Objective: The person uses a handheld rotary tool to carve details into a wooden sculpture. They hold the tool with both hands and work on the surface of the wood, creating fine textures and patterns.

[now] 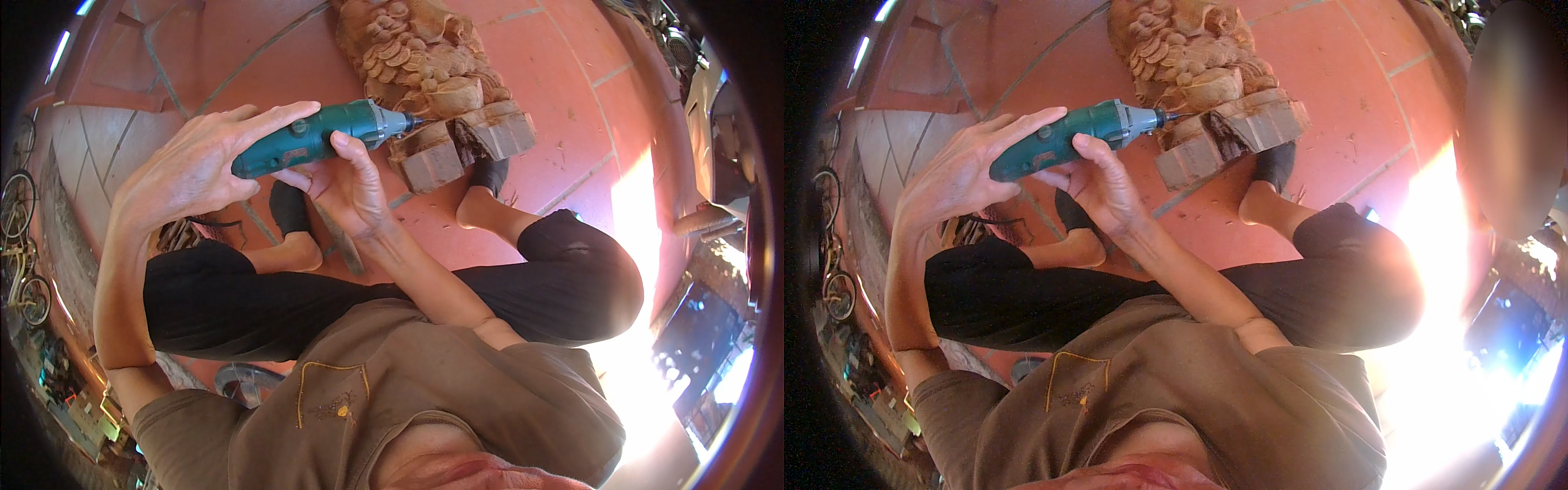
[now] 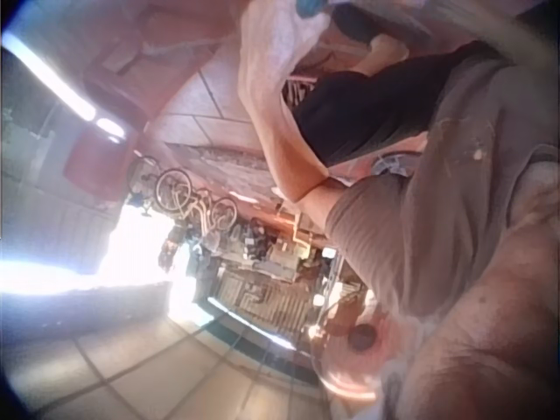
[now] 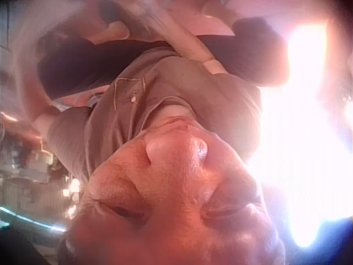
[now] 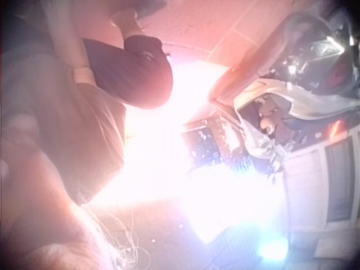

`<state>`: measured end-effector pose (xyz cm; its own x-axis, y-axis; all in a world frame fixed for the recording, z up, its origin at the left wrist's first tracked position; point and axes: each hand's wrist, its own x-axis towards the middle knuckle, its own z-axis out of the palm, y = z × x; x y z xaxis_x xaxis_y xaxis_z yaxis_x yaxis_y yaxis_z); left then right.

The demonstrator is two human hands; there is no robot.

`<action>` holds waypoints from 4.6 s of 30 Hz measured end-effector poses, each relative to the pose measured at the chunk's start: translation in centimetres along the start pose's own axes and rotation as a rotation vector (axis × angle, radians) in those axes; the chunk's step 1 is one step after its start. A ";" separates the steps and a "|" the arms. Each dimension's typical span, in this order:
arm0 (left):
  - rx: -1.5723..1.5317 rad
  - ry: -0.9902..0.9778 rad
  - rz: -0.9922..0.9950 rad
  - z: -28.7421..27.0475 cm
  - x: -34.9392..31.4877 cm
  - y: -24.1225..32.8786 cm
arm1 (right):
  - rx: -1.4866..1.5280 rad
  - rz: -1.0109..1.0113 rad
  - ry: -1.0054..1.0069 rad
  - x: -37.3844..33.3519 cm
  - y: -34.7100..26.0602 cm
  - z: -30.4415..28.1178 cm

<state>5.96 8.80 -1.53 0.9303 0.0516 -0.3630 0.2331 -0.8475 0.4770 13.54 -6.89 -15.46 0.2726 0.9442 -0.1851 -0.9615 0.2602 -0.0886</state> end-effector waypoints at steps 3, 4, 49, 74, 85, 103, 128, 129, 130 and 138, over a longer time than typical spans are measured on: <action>-0.017 -0.041 -0.038 -0.3 -0.1 0.5 | 0.001 -0.004 -0.011 -0.2 0.0 0.2; -0.024 -0.060 -0.059 -0.5 -0.2 0.7 | 0.004 -0.005 -0.017 -0.3 0.1 0.2; -0.262 0.270 0.220 -0.7 -9.8 1.5 | -0.427 -0.195 0.073 -8.3 -3.4 6.8; -0.377 0.053 0.185 0.8 -6.0 5.1 | -0.249 -0.067 0.045 -7.7 -3.0 4.2; -0.275 0.051 0.132 4.3 -2.8 6.2 | -0.220 -0.039 0.051 -7.6 -0.7 3.0; -0.303 -0.051 0.017 4.1 -4.4 4.3 | -0.384 0.216 -0.001 -7.1 0.5 1.6; -0.213 -0.095 -0.014 3.0 -1.6 3.9 | -0.187 0.152 -0.017 -5.0 -0.2 0.3; -0.206 -0.052 0.036 3.3 -1.6 3.8 | -0.187 0.139 -0.004 -5.2 -0.1 0.8; -0.199 -0.009 0.085 3.8 -1.6 3.4 | -0.187 0.126 0.009 -5.3 0.0 1.1; -0.185 -0.021 0.070 3.7 -2.5 3.2 | -0.242 0.171 -0.009 -5.4 0.5 0.7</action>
<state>3.34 3.97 -2.02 0.9406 -0.0166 -0.3391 0.2176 -0.7371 0.6398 11.59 -11.78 -13.82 0.1056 0.9722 -0.2088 -0.9568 0.0421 -0.2877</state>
